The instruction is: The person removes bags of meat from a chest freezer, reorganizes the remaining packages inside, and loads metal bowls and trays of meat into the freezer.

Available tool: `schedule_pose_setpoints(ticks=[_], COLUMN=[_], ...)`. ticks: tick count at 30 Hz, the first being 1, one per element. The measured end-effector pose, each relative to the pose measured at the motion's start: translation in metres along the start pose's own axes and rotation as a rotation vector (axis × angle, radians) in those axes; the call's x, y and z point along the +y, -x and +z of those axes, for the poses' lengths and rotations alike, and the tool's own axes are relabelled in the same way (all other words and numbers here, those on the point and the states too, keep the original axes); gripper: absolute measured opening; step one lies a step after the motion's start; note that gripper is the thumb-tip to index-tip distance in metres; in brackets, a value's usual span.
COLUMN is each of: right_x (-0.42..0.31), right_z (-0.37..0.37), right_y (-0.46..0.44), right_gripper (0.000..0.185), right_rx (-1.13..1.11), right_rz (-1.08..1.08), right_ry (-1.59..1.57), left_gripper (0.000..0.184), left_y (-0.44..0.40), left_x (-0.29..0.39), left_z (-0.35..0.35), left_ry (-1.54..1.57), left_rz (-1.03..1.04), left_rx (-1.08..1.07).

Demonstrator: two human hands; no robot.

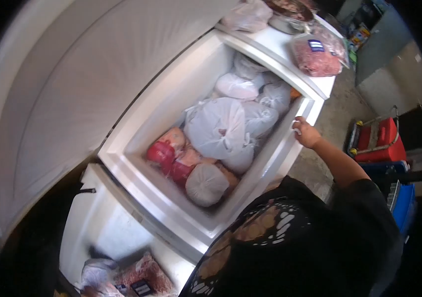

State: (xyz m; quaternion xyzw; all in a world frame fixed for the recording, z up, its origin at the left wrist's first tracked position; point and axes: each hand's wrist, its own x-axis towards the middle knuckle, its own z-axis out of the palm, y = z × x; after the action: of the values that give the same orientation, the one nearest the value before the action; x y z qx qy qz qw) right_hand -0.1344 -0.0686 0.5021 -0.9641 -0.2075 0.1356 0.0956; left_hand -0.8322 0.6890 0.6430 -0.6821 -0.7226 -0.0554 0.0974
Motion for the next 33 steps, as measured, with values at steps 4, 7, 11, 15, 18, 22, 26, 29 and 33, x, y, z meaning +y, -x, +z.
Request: schedule_pose_setpoints(ticks=[4,7,11,15,18,22,26,29,33], right_x=[0.0,0.021,0.031,0.046,0.038,0.023,0.03,0.051,0.05], right_z=[-0.003,0.013,0.036,0.042,0.044,0.04,0.047,0.064,0.056], right_y=[-0.009,-0.017,-0.053,-0.071,-0.068,-0.072,-0.064,-0.055,-0.037], right_gripper=[0.021,0.029,0.021,0.018,0.018,0.018,0.02,0.018,0.011], right_rx=[-0.018,0.113,0.119,-0.033,0.001,0.077,0.043,0.112,0.184], right_rz=[-0.088,-0.388,-0.44,-0.367,-0.403,-0.454,-0.373,-0.466,-0.396], right_ry=[-0.052,0.072,-0.27,-0.148,-0.17,-0.108,-0.23,-0.116,-0.098], left_gripper=[0.064,0.06,0.053,0.041,0.039,0.039,0.039,0.039,0.045], left_y=[-0.005,0.007,0.02,0.062,0.076,0.088,0.094,0.117,0.188], left_x=[0.011,-0.023,0.003,0.11,0.16,0.209,0.248,0.279,0.354], left_z=[-0.004,0.002,0.025,-0.036,-0.054,-0.061,-0.05,-0.054,-0.097], left_ry=[0.003,-0.009,0.159,0.268,0.288,0.373,0.221,0.237,0.231], left_rz=[0.097,0.191,0.191,0.259,0.389,0.517,0.74,1.008,1.182], left_rx=[0.007,-0.05,0.054,0.023,0.034,-0.154,-0.15,-0.135,-0.394])
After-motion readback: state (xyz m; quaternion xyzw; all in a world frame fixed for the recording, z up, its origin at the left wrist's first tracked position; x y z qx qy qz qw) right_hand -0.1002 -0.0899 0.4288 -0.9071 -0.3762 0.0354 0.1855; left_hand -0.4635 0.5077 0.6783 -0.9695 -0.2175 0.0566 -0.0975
